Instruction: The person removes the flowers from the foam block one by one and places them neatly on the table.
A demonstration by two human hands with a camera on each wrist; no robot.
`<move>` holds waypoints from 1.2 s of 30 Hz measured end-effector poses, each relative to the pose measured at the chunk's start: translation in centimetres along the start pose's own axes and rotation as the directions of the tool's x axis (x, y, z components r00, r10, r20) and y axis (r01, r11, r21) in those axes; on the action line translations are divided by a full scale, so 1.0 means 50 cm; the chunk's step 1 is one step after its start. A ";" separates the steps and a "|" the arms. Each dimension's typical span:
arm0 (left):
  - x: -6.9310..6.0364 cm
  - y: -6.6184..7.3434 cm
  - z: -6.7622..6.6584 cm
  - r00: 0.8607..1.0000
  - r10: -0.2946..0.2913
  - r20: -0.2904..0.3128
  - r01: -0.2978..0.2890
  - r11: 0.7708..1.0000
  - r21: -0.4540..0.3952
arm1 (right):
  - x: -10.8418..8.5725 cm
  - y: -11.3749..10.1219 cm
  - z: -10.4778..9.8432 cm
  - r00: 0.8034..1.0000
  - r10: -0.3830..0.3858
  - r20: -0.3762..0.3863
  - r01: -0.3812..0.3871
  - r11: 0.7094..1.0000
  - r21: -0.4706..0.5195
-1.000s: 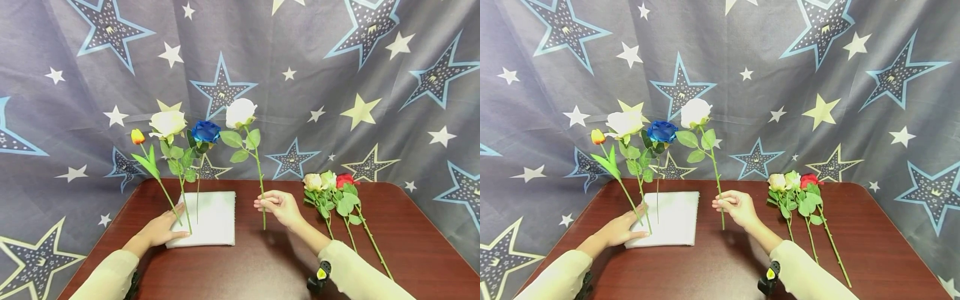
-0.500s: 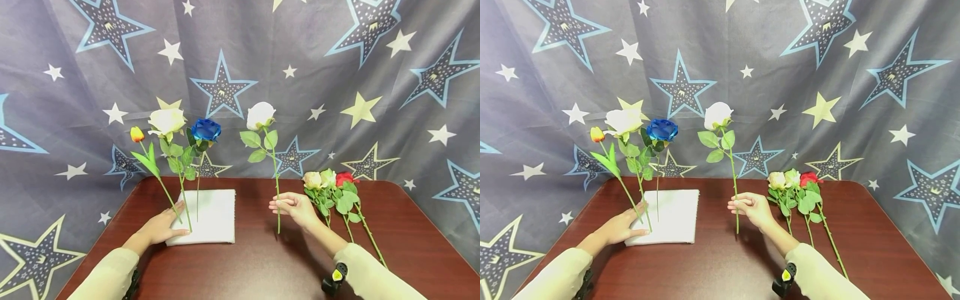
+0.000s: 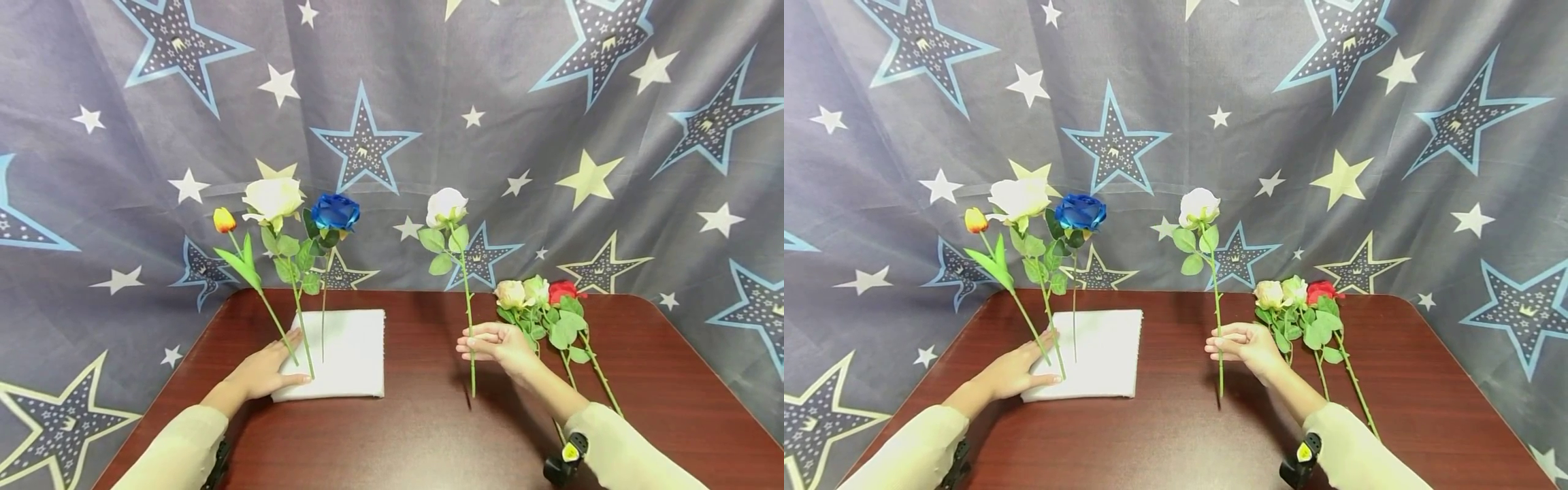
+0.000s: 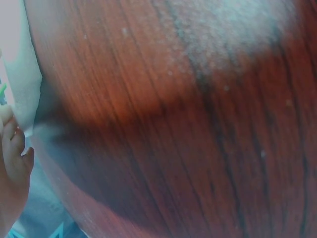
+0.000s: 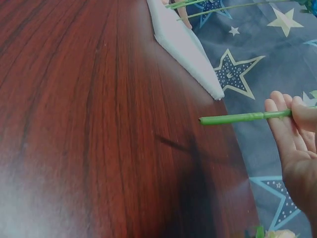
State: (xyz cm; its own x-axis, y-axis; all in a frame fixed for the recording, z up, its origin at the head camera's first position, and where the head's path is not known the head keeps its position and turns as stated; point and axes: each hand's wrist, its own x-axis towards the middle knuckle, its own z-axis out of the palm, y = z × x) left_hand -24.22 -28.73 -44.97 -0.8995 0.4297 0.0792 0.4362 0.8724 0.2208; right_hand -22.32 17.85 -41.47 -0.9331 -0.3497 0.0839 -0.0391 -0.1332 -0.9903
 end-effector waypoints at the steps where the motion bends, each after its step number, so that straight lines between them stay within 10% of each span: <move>1: 0.000 -0.001 0.000 1.000 -0.001 0.000 0.001 1.000 0.000 | -0.003 0.000 -0.004 1.000 0.008 0.007 -0.008 1.000 0.007; 23: 0.000 -0.003 0.008 1.000 0.004 -0.004 -0.004 1.000 -0.010 | -0.101 0.029 -0.101 0.990 0.141 -0.003 -0.141 0.990 0.019; 36: 0.002 -0.001 0.008 1.000 -0.006 0.006 0.006 1.000 -0.021 | -0.137 0.020 -0.124 0.908 0.420 -0.007 -0.420 0.907 -0.023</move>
State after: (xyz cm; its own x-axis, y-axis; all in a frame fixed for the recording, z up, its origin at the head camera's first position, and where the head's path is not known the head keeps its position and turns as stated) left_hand -24.34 -28.63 -45.35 -0.9017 0.4262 0.0722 0.4304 0.8697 0.2415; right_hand -18.18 25.84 -43.74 -0.8656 -0.3671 -0.3405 0.3482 0.0473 -0.9362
